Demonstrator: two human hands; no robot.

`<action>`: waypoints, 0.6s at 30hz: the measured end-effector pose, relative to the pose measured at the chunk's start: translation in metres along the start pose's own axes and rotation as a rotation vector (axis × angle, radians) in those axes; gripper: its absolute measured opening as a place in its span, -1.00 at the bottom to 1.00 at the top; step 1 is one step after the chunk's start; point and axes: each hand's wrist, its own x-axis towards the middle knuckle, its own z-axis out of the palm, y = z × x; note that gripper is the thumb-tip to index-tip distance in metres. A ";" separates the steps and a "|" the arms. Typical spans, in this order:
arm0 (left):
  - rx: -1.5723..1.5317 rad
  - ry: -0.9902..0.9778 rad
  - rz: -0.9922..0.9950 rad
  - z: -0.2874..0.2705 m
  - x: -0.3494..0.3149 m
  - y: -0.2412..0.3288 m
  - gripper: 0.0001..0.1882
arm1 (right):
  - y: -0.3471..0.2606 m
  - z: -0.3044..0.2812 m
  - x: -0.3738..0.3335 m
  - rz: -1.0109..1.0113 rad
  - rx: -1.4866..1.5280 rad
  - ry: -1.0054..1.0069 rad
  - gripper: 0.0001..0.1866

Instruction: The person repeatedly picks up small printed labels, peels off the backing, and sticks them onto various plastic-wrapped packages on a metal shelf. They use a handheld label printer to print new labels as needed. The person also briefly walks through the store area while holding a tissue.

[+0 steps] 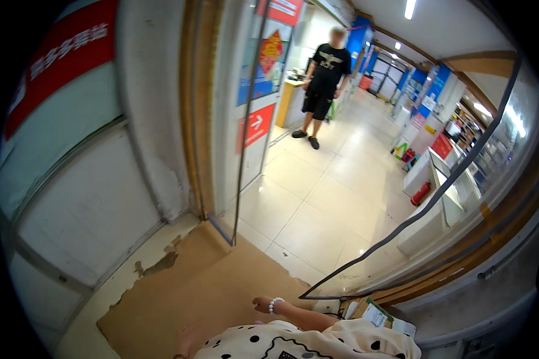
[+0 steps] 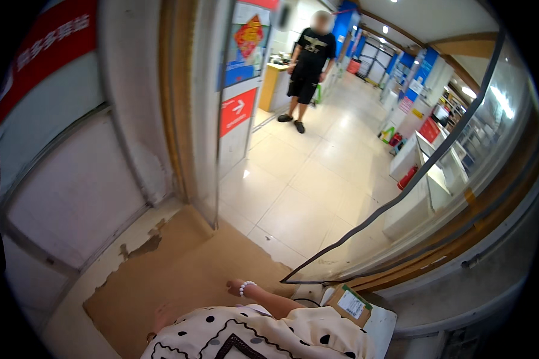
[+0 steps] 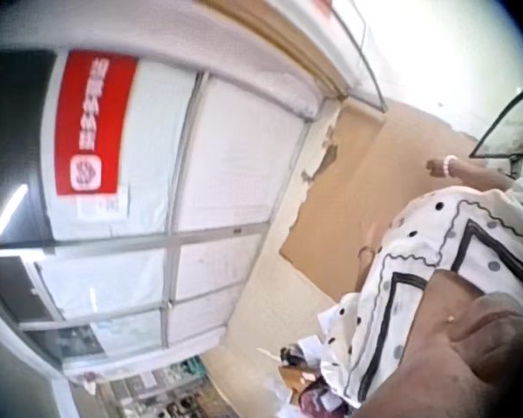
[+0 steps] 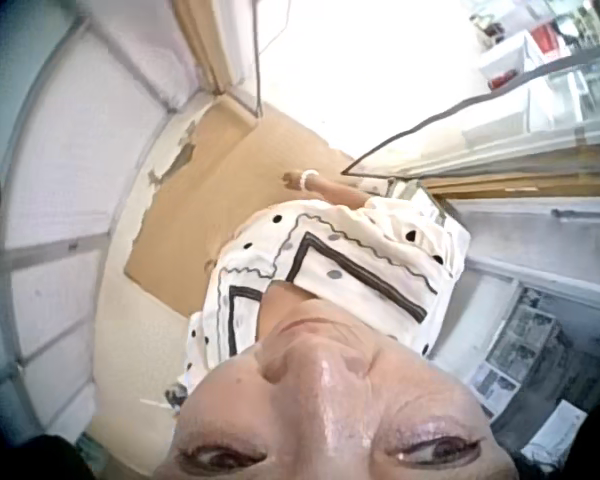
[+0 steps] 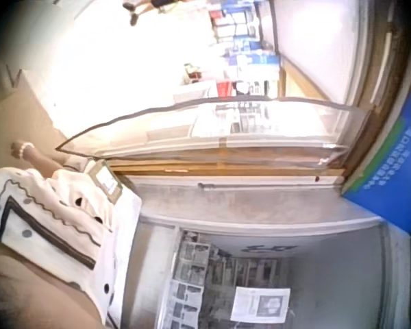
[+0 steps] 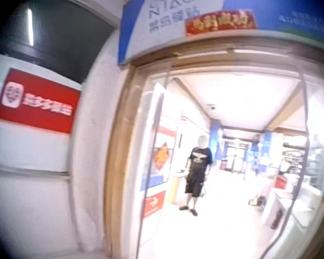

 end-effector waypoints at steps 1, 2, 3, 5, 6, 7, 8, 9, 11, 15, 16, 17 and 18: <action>0.062 -0.015 -0.003 -0.001 0.021 0.020 -0.44 | 0.029 -0.011 -0.005 0.031 0.020 0.026 -0.56; 0.100 -0.016 -0.011 -0.003 0.037 0.035 -0.44 | 0.054 -0.031 -0.009 0.046 0.021 0.043 -0.56; 0.142 -0.014 -0.033 -0.004 0.052 0.050 -0.45 | 0.077 -0.050 -0.011 0.061 0.022 0.060 -0.56; 0.207 -0.022 -0.060 -0.004 0.082 0.081 -0.45 | 0.109 -0.081 -0.016 0.154 0.066 0.082 -0.55; 0.243 -0.024 -0.077 -0.005 0.096 0.095 -0.45 | 0.122 -0.098 -0.018 0.203 0.087 0.091 -0.55; 0.276 -0.033 -0.093 -0.003 0.110 0.111 -0.45 | 0.135 -0.111 -0.023 0.233 0.121 0.096 -0.54; 0.304 -0.048 -0.106 0.001 0.125 0.125 -0.46 | 0.148 -0.123 -0.023 0.262 0.151 0.105 -0.54; 0.331 -0.065 -0.111 0.006 0.142 0.141 -0.46 | 0.161 -0.137 -0.020 0.291 0.181 0.114 -0.53; 0.387 -0.101 -0.127 0.015 0.176 0.171 -0.46 | 0.183 -0.152 -0.007 0.314 0.222 0.165 -0.52; 0.504 -0.170 -0.146 0.030 0.246 0.234 -0.47 | 0.229 -0.190 0.032 0.370 0.380 0.232 -0.54; 0.536 -0.179 -0.154 0.029 0.265 0.251 -0.47 | 0.239 -0.201 0.044 0.376 0.411 0.220 -0.54; 0.566 -0.189 -0.143 0.031 0.286 0.274 -0.48 | 0.247 -0.216 0.054 0.384 0.440 0.215 -0.54; 0.603 -0.199 -0.143 0.030 0.304 0.295 -0.48 | 0.255 -0.229 0.062 0.404 0.438 0.239 -0.53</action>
